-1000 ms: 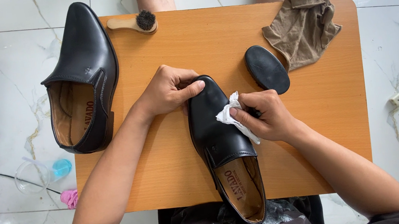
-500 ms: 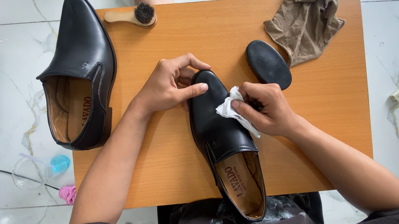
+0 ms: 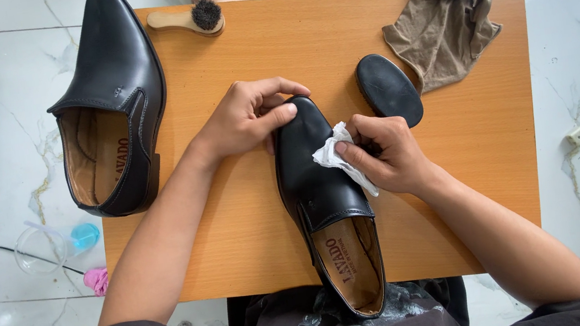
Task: The person polishes a black leather shoe using a cloth and a shoe polish tin. They apply polish with a cloth, rub it into the leather, and then buff the shoe with a clean tissue to remove excess polish.
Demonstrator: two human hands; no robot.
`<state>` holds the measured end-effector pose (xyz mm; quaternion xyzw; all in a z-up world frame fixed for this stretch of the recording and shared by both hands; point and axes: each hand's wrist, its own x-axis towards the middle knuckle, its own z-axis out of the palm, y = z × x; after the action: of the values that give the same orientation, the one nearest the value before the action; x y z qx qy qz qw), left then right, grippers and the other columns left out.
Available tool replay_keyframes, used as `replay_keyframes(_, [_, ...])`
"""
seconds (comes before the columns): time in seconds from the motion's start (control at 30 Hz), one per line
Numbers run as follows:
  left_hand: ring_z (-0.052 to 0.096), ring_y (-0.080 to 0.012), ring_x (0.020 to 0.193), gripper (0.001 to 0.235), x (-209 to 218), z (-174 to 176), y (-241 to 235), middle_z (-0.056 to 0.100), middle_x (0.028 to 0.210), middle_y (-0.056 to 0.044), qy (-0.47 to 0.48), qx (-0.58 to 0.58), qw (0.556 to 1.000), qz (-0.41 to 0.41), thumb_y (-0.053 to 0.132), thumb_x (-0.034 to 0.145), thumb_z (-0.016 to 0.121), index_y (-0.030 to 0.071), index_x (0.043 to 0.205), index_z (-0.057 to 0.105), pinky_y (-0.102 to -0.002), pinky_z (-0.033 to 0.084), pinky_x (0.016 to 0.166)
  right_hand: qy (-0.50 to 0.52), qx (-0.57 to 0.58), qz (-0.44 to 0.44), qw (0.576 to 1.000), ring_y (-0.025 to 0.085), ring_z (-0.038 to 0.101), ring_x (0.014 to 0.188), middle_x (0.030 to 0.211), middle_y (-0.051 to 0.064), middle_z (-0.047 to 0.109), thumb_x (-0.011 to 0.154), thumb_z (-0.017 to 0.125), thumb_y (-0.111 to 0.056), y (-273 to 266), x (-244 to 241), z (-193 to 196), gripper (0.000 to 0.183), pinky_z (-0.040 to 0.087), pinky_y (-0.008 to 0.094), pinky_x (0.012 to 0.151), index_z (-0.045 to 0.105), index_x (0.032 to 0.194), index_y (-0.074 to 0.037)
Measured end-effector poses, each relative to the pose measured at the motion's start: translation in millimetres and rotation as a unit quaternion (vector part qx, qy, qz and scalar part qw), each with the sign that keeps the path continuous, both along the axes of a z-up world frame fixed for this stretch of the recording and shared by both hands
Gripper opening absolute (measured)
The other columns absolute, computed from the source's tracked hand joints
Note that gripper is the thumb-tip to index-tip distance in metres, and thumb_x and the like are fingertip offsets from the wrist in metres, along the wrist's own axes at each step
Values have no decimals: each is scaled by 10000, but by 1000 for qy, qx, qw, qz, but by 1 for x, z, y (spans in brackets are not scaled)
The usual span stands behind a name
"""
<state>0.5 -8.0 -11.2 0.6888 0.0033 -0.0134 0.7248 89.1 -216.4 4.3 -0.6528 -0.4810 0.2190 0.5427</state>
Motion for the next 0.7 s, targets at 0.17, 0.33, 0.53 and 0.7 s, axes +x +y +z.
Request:
replay_keyframes(0.17, [602, -155, 516, 206, 2, 3, 7, 599, 587, -115, 47, -51, 997, -16, 122, 889, 450, -12, 941, 598, -284, 552, 389, 1, 4, 7, 1000, 143, 335, 367, 397, 62, 345, 813, 578, -102, 0, 0, 0, 246, 275, 230, 375, 458, 605, -49])
replay_keyframes(0.33, [612, -145, 537, 137, 1, 11, 6, 607, 593, -100, 34, -53, 998, -12, 118, 851, 550, 14, 860, 640, -292, 555, 394, -1, 2, 12, 1000, 152, 340, 364, 402, 68, 353, 816, 577, -94, 0, 0, -1, 245, 278, 235, 375, 462, 605, -48])
replay_keyframes(0.53, [602, -144, 485, 90, 0, 7, 2, 586, 557, -109, 25, -99, 995, -3, 42, 814, 582, -35, 824, 627, -263, 539, 384, -2, -5, 16, 1000, 151, 339, 366, 401, 66, 354, 814, 574, -90, 1, 0, -1, 242, 279, 233, 374, 462, 604, -46])
replay_keyframes(0.7, [583, -135, 488, 86, 1, 6, -2, 589, 571, -128, 9, -121, 993, -13, 5, 805, 587, -54, 846, 633, -248, 508, 348, 4, -4, 17, 1000, 150, 348, 366, 404, 66, 361, 818, 570, -99, 0, 1, -2, 246, 278, 235, 376, 468, 601, -47])
